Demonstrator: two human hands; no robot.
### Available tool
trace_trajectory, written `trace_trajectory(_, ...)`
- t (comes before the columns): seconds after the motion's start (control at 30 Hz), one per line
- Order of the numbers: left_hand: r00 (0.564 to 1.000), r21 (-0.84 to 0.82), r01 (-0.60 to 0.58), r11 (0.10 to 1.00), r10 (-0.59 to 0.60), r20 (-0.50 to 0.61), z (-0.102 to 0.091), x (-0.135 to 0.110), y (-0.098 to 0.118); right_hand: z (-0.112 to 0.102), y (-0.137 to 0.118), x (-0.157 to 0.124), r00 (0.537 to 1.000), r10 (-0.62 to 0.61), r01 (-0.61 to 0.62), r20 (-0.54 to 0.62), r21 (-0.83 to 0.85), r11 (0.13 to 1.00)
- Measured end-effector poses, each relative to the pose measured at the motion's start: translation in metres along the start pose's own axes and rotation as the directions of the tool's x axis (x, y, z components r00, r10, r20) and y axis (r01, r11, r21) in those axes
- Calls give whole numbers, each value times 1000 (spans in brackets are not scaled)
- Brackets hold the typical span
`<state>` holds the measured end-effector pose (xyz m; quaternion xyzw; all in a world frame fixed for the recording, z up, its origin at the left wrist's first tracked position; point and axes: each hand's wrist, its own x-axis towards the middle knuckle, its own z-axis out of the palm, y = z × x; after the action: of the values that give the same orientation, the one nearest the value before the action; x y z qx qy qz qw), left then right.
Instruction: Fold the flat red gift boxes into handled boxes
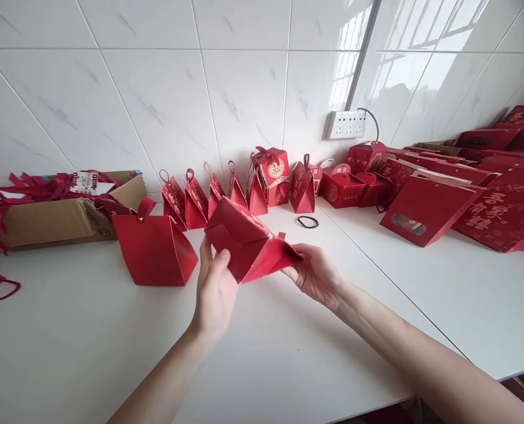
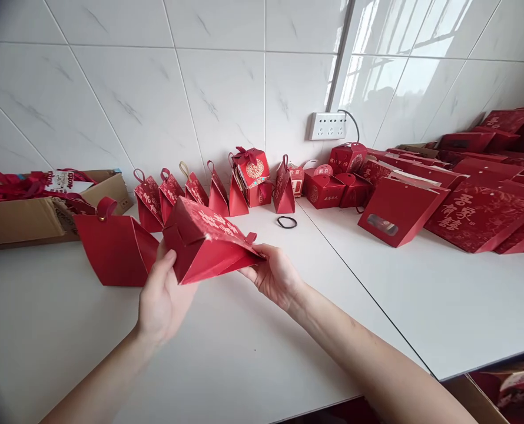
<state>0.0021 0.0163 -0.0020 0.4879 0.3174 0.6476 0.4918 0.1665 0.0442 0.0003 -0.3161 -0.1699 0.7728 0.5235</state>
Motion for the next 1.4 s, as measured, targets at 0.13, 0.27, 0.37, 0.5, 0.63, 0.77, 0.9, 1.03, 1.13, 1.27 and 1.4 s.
trace_trajectory(0.13, 996, -27, 61, 998, -63, -57, -2, 2, 0, -4, 3, 4, 1000, 15, -15, -14, 7, 1000)
trace_trajectory(0.27, 994, -7, 68, 998, -68, -82, -3, 2, 1, -10, 4, 7, 996, -16, 21, 88, -55, 998)
trace_trajectory(0.37, 995, 5, 59, 998, -59, -78, -2, 1, 2, -13, 4, 8, 997, -6, 8, 76, -32, 999)
trace_trajectory(0.5, 996, 11, 47, 999, -46, -75, -1, 0, 3, -12, 3, 7, 997, 13, -9, 80, -53, 999)
trace_trajectory(0.63, 998, 6, -11, 1000, 11, -57, -2, 0, 1, -7, 2, 3, 999, -12, 18, 51, -120, 993)
trace_trajectory(0.77, 991, -32, -81, 996, 77, -108, -5, 0, -3, -3, 4, -3, 955, -282, 294, 86, -185, 938)
trace_trajectory(0.9, 983, -9, -166, 986, 165, -78, -9, -3, -9, -6, 4, -5, 857, -489, 515, 165, -210, 831)
trace_trajectory(1.03, 982, 3, -182, 983, 182, 55, -10, -5, -13, -10, -1, -3, 781, -602, 624, 165, -242, 743)
trace_trajectory(1.13, 972, 3, -233, 972, 233, 21, -11, -5, -13, -10, -4, -4, 733, -664, 675, 148, -283, 682)
trace_trajectory(1.27, 942, -17, -335, 942, 335, -4, -13, -1, -11, -4, 0, -12, 724, -674, 682, 148, -299, 667)
trace_trajectory(1.4, 939, 90, -344, 935, 341, 47, -12, -2, -8, 0, 6, -20, 758, -604, 652, 247, -318, 688)
